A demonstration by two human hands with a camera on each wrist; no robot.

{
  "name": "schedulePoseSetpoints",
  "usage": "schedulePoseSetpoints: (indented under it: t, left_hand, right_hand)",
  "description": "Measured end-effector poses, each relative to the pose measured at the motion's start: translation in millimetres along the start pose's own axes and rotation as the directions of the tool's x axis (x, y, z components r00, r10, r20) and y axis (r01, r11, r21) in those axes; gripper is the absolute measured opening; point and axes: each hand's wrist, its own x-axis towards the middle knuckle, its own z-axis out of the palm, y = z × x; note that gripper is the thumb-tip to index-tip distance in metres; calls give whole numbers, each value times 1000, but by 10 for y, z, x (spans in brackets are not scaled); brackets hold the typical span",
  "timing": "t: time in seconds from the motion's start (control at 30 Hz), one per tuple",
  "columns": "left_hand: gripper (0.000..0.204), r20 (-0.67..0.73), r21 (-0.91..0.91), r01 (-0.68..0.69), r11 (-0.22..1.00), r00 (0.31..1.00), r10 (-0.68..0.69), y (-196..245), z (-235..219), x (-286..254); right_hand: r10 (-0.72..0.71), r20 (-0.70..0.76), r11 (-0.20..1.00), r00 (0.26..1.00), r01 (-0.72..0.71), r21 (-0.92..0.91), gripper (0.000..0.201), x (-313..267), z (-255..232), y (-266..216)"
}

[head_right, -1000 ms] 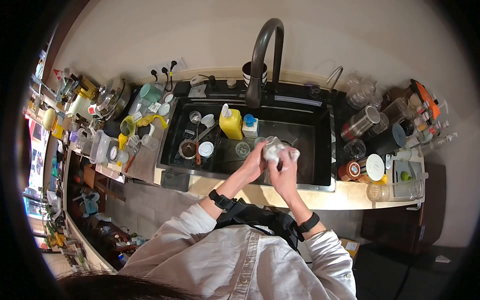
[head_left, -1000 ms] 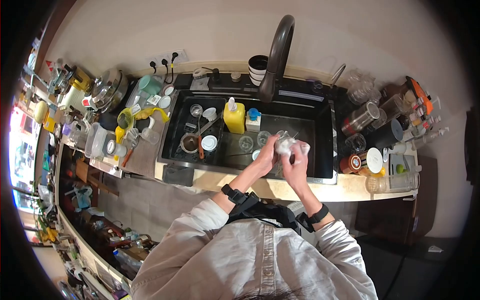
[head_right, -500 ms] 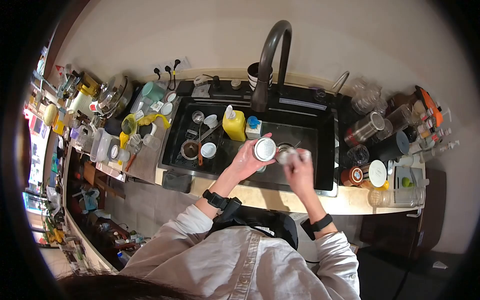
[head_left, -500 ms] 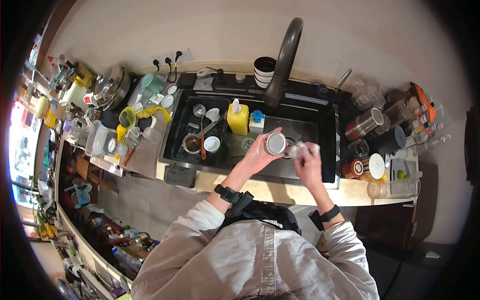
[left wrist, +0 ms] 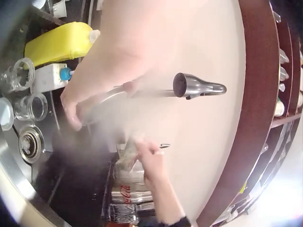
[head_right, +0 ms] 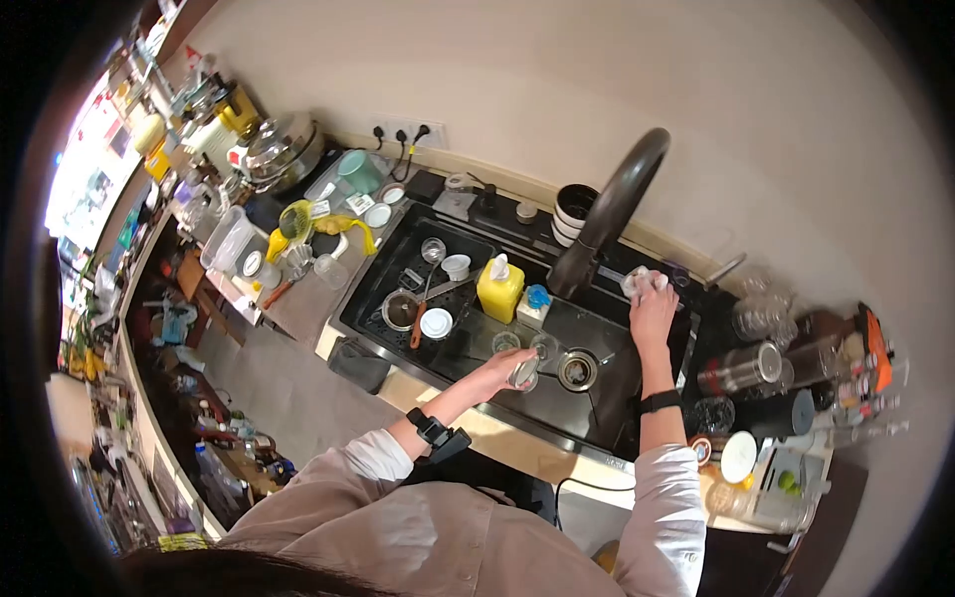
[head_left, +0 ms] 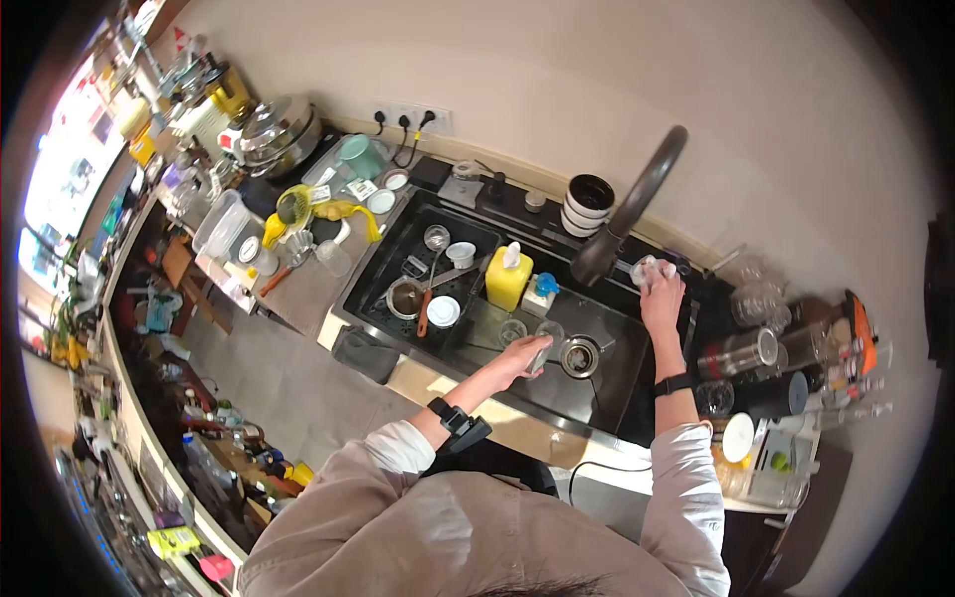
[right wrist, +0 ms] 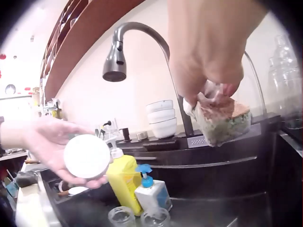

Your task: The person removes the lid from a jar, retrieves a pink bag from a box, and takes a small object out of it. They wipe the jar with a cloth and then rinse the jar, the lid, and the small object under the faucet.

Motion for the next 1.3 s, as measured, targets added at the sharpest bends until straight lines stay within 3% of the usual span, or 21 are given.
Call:
schedulePoseSetpoints:
  t: [0.2,0.27,0.33,0.43,0.53,0.57,0.6,0.63,0.7,0.73,0.8,0.9,1.0,1.03,1.13,1.17,1.3]
  left_hand:
    - [48,-95,53,38,998,995,-32,11,-59,-185]
    - [48,-130,30,72,997,989,-67,-6,-91,-228]
    - [50,-150,-15,44,999,988,-46,-139,-166,-184]
    - [53,-172,-135,54,989,982,-78,-236,-227,-104]
    - [54,-195,-260,60,964,974,-113,-297,-249,-7]
    - [49,-257,-282,91,955,952,-167,-258,-204,33]
    - [48,-274,-294,80,952,948,-164,-236,-169,52]
    - [47,-290,-306,69,950,943,-162,-219,-130,64]
    - [41,-347,-298,66,952,922,-172,-136,-36,101]
    - [39,-352,-272,64,960,922,-161,-149,-13,149]
    - [37,-365,-219,55,974,921,-134,-172,-4,242]
    - [52,-415,-160,45,986,903,-108,-215,46,344]
    - [35,-379,-138,48,989,920,-98,-166,55,295]
    - [34,-370,-156,65,986,921,-119,-192,24,350]
    - [34,-388,-153,91,984,910,-145,-246,-52,458]
    - [34,-379,-163,99,982,912,-155,-266,-68,487]
    - [35,-359,-166,133,977,915,-186,-166,-82,507]
  right_hand:
    - [-178,47,983,983,179,-30,34,577,731,424]
    - [-170,45,976,984,174,-131,27,645,927,513]
    - [-46,186,982,981,78,-171,28,676,871,408]
    - [-193,-80,973,978,180,-145,27,597,867,332]
    - [-57,-61,998,997,57,5,30,372,480,-150]
    - [-98,-78,985,992,108,133,35,259,607,-163]
    - [6,188,978,982,-45,206,36,192,627,-268]
    - [-134,142,918,981,69,390,35,123,606,-410]
    - [-104,106,846,989,32,532,30,-5,883,-535]
    - [-204,235,950,950,133,284,35,-19,980,-550]
    - [-257,79,888,963,203,413,45,-3,1124,-597]
    - [-351,-32,910,936,349,225,50,67,1326,-598]
    - [-307,67,950,949,300,90,50,41,1557,-519]
    - [-335,65,940,940,338,-49,49,12,1553,-513]
    - [-295,97,955,951,294,24,49,15,1568,-532]
    - [-372,76,927,925,374,-22,49,25,1552,-506]
    - [-366,180,907,913,393,-152,50,82,1439,-597]
